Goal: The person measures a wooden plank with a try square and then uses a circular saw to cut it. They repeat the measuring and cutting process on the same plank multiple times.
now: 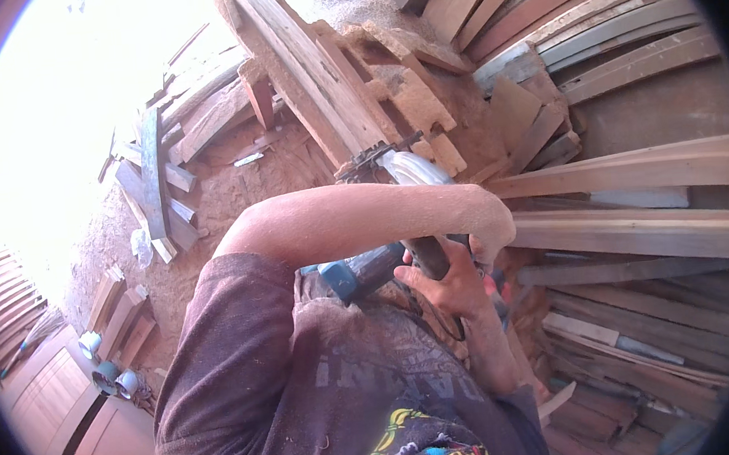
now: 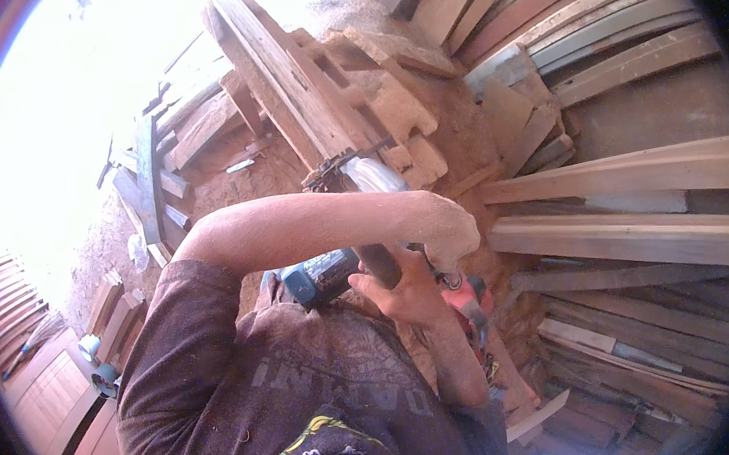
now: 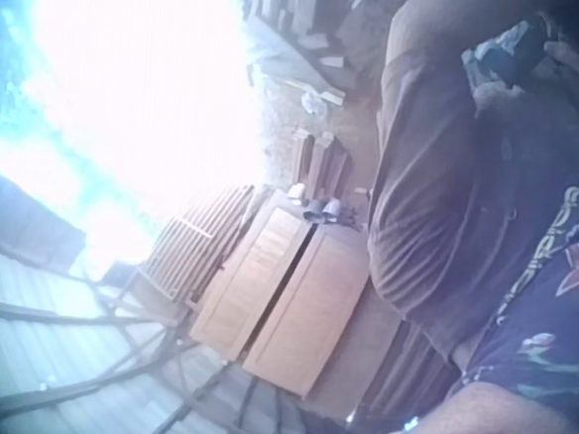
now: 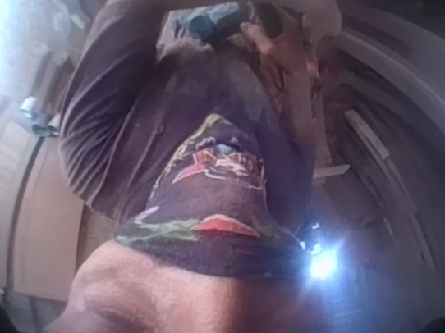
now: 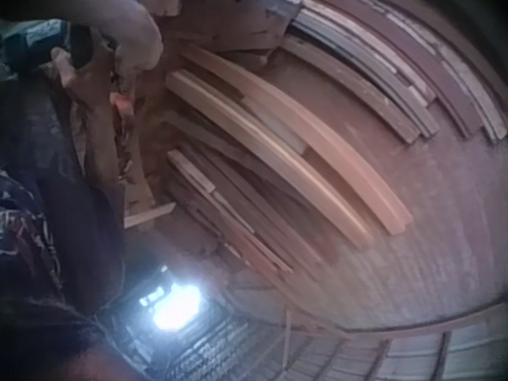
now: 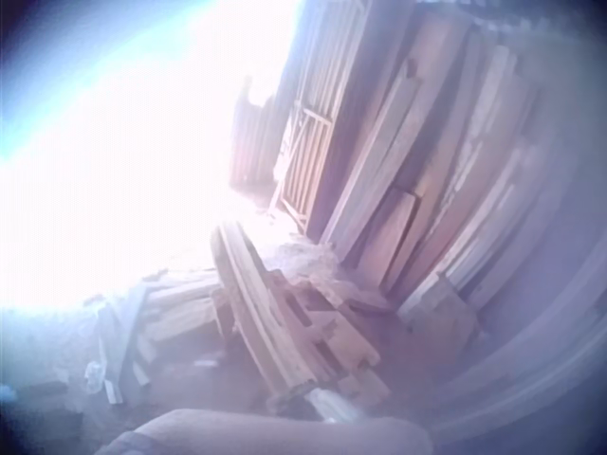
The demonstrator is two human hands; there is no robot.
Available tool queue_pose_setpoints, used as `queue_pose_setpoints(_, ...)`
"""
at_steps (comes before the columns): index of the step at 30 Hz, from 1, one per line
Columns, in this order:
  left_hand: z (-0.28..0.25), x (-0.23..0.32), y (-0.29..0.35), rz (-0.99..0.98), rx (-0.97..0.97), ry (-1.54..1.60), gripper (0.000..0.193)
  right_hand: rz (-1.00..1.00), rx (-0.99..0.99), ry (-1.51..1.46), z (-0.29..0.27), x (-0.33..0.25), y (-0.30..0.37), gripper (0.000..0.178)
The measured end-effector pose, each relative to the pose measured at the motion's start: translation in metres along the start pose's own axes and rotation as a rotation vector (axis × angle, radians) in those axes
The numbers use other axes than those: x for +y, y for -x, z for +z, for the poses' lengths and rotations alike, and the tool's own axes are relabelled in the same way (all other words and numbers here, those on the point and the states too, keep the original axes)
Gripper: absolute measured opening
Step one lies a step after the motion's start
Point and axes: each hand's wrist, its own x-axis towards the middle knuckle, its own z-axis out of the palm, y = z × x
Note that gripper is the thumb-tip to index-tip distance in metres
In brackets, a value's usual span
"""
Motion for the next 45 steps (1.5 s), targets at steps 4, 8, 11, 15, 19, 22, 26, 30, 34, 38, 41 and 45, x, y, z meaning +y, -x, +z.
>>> queue_pose_setpoints(4, -0.009, -0.004, 0.009, -0.026, 0.159, 0.039, 0.046, 0.018, -0.052, 0.052, -0.002, -0.005, -0.004, 0.019)
queue_pose_setpoints(8, -0.011, -0.019, 0.038, -0.052, 0.457, 0.139, 0.035, 0.042, -0.063, 0.064, -0.004, -0.006, -0.006, 0.019)
queue_pose_setpoints(11, -0.002, -0.042, 0.062, -0.069, 0.674, 0.304, 0.039, 0.012, -0.079, 0.071, -0.003, -0.002, -0.008, 0.021)
queue_pose_setpoints(15, 0.014, -0.070, 0.086, -0.091, 0.931, 0.487, 0.046, 0.043, -0.064, 0.050, -0.003, -0.008, -0.009, 0.019)
queue_pose_setpoints(19, 0.029, -0.095, 0.106, -0.357, 1.056, 0.561, 0.049, 0.005, -0.062, 0.064, -0.002, -0.012, -0.012, 0.019)
queue_pose_setpoints(22, 0.046, -0.118, 0.112, -0.657, 1.082, 0.688, 0.063, 0.002, -0.077, 0.063, -0.001, -0.012, -0.013, 0.018)
queue_pose_setpoints(26, 0.054, -0.117, 0.119, -0.825, 1.099, 0.767, 0.076, 0.023, -0.087, 0.013, 0.000, -0.012, -0.015, 0.018)
queue_pose_setpoints(30, 0.059, -0.119, 0.117, -0.866, 1.136, 0.853, 0.075, -0.009, -0.093, 0.035, 0.000, -0.018, -0.018, 0.019)
queue_pose_setpoints(34, 0.053, -0.110, 0.121, -0.829, 1.171, 0.944, 0.074, -0.018, -0.088, 0.024, 0.002, -0.018, -0.021, 0.019)
queue_pose_setpoints(38, 0.058, -0.115, 0.120, -0.844, 1.213, 0.877, 0.074, -0.034, -0.104, 0.042, 0.002, -0.019, -0.025, 0.023)
queue_pose_setpoints(41, 0.061, -0.116, 0.119, -0.852, 1.226, 0.946, 0.076, -0.026, -0.128, 0.077, -0.001, -0.016, -0.025, 0.035)
queue_pose_setpoints(45, 0.063, -0.118, 0.118, -0.845, 1.234, 0.954, 0.076, -0.041, -0.093, 0.067, 0.003, -0.014, -0.027, 0.026)
